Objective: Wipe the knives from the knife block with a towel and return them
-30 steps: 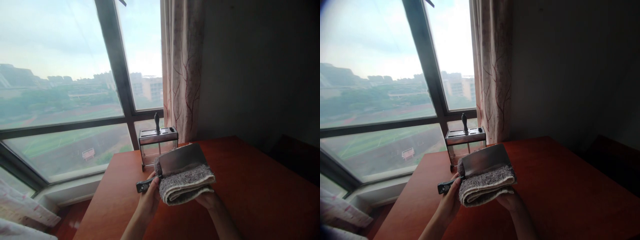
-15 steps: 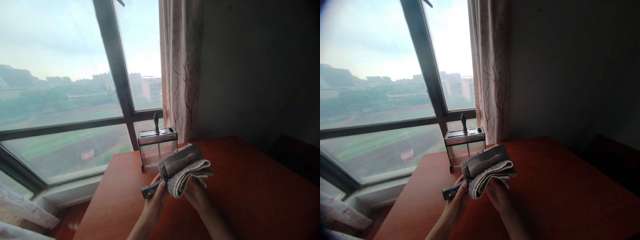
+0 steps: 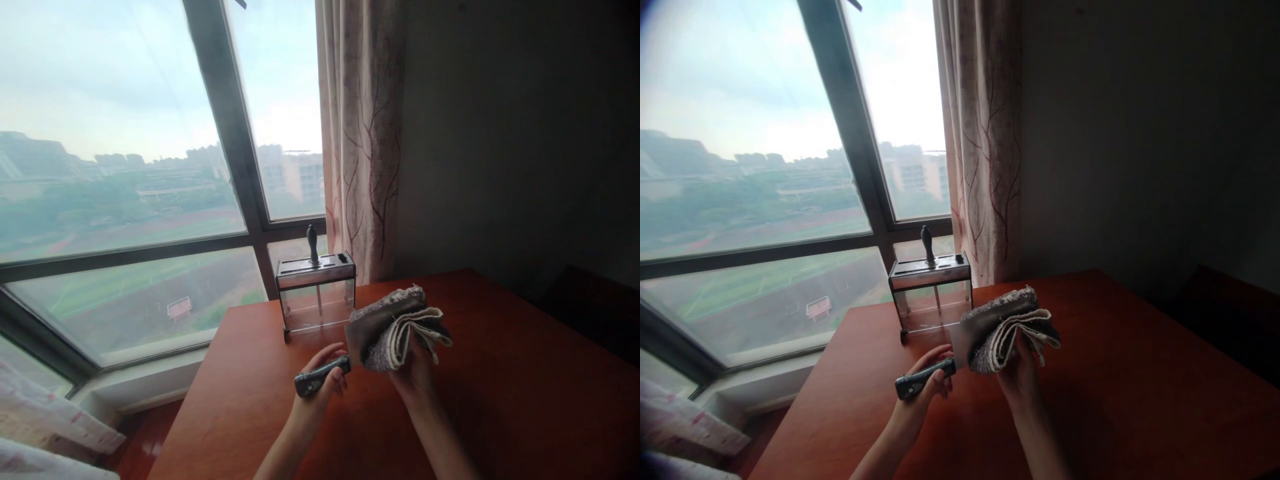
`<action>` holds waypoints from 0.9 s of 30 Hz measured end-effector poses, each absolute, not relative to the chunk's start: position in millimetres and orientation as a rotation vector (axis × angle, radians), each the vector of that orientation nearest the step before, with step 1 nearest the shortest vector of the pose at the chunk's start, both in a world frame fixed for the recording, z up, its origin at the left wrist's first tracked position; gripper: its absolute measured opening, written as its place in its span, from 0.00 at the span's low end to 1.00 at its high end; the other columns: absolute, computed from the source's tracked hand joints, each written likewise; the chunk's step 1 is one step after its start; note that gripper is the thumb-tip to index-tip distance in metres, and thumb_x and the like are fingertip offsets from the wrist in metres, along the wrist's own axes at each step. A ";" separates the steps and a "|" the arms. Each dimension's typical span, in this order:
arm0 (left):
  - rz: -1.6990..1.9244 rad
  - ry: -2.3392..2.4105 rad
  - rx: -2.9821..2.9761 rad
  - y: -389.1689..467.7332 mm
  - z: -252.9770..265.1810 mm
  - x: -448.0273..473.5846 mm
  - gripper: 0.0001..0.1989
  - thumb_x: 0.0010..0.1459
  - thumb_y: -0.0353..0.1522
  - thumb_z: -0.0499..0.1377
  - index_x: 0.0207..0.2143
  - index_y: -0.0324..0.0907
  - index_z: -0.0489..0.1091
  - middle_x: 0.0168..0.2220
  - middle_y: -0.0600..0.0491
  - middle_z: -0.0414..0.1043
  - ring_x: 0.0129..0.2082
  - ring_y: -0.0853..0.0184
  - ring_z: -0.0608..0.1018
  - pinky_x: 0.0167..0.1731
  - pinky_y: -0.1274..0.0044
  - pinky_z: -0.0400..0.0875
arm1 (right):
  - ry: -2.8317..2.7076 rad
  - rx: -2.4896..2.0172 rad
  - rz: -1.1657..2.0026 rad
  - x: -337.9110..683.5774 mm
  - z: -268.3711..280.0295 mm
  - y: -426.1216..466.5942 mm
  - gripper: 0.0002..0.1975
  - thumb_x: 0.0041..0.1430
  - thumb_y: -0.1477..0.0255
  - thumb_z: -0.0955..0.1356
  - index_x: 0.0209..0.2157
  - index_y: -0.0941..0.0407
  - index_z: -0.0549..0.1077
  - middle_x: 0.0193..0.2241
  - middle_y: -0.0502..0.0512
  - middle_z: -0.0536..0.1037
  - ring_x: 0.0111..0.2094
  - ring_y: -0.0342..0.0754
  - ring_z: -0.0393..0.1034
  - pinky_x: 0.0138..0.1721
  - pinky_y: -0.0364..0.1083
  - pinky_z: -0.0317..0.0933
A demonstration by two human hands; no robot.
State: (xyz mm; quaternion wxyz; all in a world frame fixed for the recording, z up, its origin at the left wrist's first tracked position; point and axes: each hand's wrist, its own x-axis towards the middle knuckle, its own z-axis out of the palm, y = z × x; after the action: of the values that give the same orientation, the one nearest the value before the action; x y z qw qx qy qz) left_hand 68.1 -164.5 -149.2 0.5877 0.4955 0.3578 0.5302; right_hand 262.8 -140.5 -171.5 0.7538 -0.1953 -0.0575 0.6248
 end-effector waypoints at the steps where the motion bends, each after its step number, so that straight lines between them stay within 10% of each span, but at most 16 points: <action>1: 1.251 0.846 1.161 -164.5 -149.0 67.5 0.22 0.51 0.41 0.65 0.47 0.40 0.73 0.39 0.44 0.75 0.24 0.69 0.73 0.22 0.78 0.68 | -0.127 -0.424 1.352 266.3 -170.7 -140.3 0.13 0.50 0.64 0.74 0.40 0.48 0.77 0.38 0.45 0.82 0.45 0.49 0.75 0.49 0.50 0.68; 14: 1.284 0.813 1.360 -161.5 -172.9 74.1 0.32 0.53 0.42 0.62 0.59 0.44 0.62 0.54 0.43 0.70 0.54 0.52 0.71 0.55 0.64 0.65 | -0.271 -0.471 1.514 228.5 -173.5 -152.1 0.15 0.42 0.63 0.77 0.35 0.48 0.78 0.37 0.47 0.82 0.44 0.52 0.74 0.51 0.53 0.66; 27: 1.334 1.005 1.231 -153.4 -184.2 67.4 0.35 0.52 0.45 0.62 0.60 0.46 0.59 0.49 0.43 0.73 0.50 0.54 0.74 0.55 0.63 0.62 | -0.672 -0.697 1.480 206.3 -170.3 -160.3 0.20 0.43 0.68 0.77 0.40 0.54 0.77 0.38 0.52 0.81 0.47 0.54 0.72 0.55 0.56 0.59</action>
State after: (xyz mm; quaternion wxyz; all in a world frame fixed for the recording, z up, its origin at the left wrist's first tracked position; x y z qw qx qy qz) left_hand 67.4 -153.4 -184.2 0.5082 0.5110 0.4170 0.5538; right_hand 206.3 -160.3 -170.3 0.6339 -0.3050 -0.2940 0.6471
